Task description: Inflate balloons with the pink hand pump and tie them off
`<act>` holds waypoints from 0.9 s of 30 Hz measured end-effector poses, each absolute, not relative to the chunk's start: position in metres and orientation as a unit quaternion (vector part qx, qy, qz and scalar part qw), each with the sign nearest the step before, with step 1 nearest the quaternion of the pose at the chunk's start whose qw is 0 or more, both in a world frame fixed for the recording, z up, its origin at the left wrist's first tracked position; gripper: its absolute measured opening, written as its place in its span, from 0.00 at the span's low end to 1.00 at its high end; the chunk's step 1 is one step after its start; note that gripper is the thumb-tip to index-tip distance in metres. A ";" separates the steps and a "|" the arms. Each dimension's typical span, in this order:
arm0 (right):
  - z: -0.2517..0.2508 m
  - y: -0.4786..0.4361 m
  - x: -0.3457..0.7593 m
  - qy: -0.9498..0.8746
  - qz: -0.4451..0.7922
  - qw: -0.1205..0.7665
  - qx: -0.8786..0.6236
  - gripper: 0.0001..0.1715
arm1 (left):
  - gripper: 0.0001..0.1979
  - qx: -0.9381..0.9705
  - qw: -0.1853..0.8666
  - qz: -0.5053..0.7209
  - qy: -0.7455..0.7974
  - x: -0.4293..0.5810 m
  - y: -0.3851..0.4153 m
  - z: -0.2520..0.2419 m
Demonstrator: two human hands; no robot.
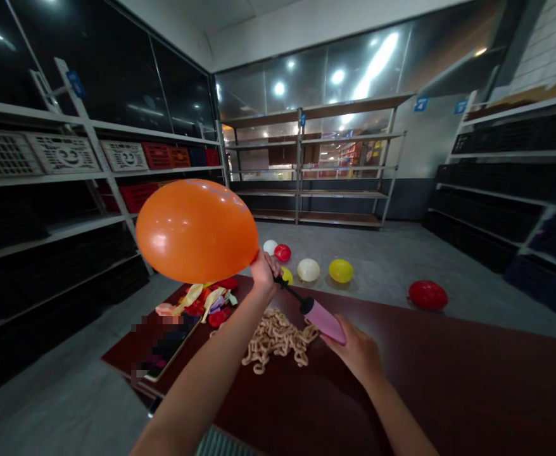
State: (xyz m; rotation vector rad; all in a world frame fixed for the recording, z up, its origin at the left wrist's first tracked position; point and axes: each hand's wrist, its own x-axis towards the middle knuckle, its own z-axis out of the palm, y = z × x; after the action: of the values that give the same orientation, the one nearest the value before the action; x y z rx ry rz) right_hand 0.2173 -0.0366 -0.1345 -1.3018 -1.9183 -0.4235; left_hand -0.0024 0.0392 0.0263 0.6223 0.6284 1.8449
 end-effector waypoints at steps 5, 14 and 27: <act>-0.134 -0.039 0.215 -0.775 -0.164 0.357 -0.494 0.26 | 0.24 0.208 0.516 0.787 0.268 -0.053 0.030 0.025; -0.128 -0.043 0.211 -0.785 -0.173 0.318 -0.503 0.26 | 0.25 0.168 0.494 0.811 0.263 -0.075 0.023 0.015; -0.122 -0.045 0.219 -0.747 -0.103 0.376 -0.538 0.25 | 0.28 0.297 0.488 0.789 0.227 0.015 0.025 0.048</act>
State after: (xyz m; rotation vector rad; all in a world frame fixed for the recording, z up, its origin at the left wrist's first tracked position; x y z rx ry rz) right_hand 0.2192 -0.0446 -0.1218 -1.3755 -1.9121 -0.2636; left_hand 0.0145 0.0255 0.0484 0.7222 0.5511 1.9167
